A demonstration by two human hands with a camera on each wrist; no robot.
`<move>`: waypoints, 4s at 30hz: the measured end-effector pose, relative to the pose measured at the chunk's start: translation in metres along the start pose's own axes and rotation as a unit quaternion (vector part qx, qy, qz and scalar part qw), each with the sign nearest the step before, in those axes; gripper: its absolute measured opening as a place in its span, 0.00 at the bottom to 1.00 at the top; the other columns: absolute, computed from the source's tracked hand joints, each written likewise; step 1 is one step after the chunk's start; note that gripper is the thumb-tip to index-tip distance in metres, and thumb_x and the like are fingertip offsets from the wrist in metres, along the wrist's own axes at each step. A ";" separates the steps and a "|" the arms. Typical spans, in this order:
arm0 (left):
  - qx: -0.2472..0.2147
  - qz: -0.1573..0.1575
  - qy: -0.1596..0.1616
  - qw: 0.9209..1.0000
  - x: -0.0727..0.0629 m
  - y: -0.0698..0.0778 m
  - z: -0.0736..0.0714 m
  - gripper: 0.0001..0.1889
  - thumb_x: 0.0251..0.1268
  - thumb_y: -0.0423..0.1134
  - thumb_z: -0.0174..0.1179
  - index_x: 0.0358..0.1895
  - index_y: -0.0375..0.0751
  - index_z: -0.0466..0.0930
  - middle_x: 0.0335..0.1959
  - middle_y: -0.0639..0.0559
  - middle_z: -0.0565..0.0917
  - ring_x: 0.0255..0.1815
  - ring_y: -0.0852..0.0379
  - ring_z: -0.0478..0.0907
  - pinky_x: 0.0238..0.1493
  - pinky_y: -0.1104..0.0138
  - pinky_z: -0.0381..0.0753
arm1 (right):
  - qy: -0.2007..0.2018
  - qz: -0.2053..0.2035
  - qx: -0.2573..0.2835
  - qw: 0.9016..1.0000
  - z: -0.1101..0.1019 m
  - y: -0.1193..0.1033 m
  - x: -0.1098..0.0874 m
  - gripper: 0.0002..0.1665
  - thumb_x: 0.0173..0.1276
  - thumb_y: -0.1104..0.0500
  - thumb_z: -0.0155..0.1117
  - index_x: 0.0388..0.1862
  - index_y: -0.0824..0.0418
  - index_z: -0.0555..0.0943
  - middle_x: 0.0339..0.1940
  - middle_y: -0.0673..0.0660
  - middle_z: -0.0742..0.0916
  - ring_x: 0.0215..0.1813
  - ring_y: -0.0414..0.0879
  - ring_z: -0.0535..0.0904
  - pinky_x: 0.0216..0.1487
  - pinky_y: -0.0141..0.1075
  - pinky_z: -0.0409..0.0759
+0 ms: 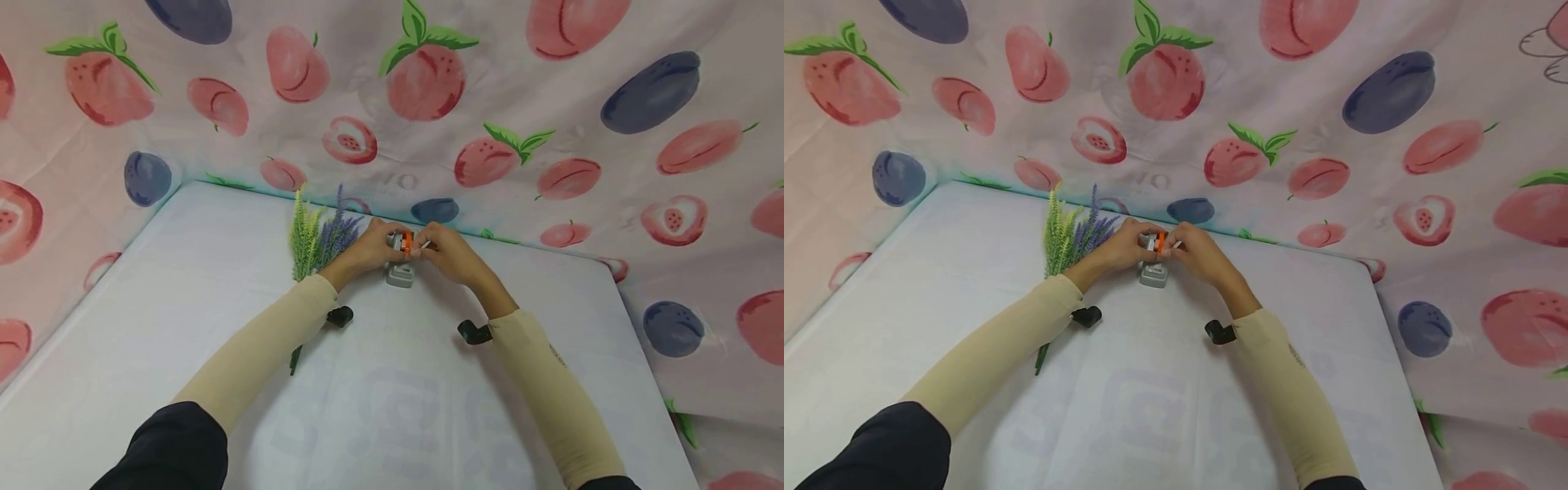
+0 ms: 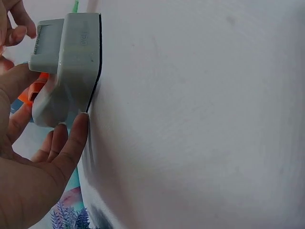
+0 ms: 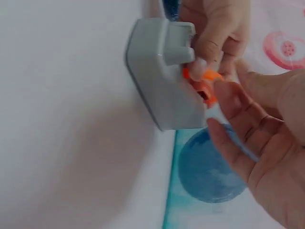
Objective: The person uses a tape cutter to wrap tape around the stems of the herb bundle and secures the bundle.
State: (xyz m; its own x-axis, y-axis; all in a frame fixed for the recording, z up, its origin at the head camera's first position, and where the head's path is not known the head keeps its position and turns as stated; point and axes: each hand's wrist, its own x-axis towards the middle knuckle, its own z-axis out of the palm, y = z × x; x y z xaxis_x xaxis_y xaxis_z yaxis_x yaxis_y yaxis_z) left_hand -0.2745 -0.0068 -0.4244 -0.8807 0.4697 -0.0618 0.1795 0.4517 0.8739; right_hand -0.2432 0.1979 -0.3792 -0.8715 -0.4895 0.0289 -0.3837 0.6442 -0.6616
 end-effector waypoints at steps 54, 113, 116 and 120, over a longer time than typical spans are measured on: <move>-0.043 0.005 -0.005 0.999 -0.002 -0.005 -0.002 0.29 0.63 0.39 0.73 0.67 0.52 0.77 0.73 0.37 0.56 0.64 0.43 0.65 0.59 0.48 0.74 | 0.131 0.115 0.121 0.977 0.027 0.002 -0.005 0.23 0.67 0.65 0.70 0.61 0.64 0.79 0.50 0.61 0.85 0.46 0.52 0.87 0.45 0.40 0.86; 0.000 0.009 -0.012 1.000 -0.002 -0.005 -0.006 0.26 0.72 0.50 0.63 0.71 0.53 0.75 0.78 0.37 0.54 0.70 0.43 0.66 0.57 0.50 0.78 | 0.041 0.143 0.202 0.968 0.036 -0.009 -0.028 0.14 0.72 0.61 0.68 0.52 0.67 0.87 0.47 0.66 0.89 0.39 0.52 0.86 0.51 0.49 0.85; -0.003 0.009 -0.014 1.000 -0.003 -0.006 -0.007 0.26 0.71 0.50 0.64 0.71 0.53 0.75 0.76 0.37 0.56 0.69 0.44 0.66 0.56 0.52 0.79 | 0.046 0.141 0.200 0.969 0.039 -0.011 -0.031 0.13 0.72 0.61 0.68 0.51 0.66 0.88 0.45 0.66 0.89 0.40 0.56 0.86 0.49 0.45 0.86; -0.003 0.002 -0.017 1.000 -0.003 -0.005 -0.007 0.27 0.70 0.50 0.66 0.70 0.54 0.75 0.72 0.39 0.61 0.67 0.45 0.67 0.55 0.51 0.77 | 0.064 0.126 0.199 0.970 0.045 -0.010 -0.036 0.11 0.72 0.61 0.68 0.49 0.65 0.88 0.40 0.65 0.90 0.39 0.57 0.86 0.44 0.41 0.86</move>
State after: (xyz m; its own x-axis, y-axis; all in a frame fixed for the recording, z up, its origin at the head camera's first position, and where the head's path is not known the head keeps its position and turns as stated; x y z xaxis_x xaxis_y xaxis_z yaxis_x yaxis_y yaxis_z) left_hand -0.2752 -0.0157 -0.4249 -0.8648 0.4966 -0.0738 0.1804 0.4446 0.8774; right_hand -0.1942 0.1830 -0.4070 -0.9629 -0.2526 -0.0949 -0.0283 0.4442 -0.8955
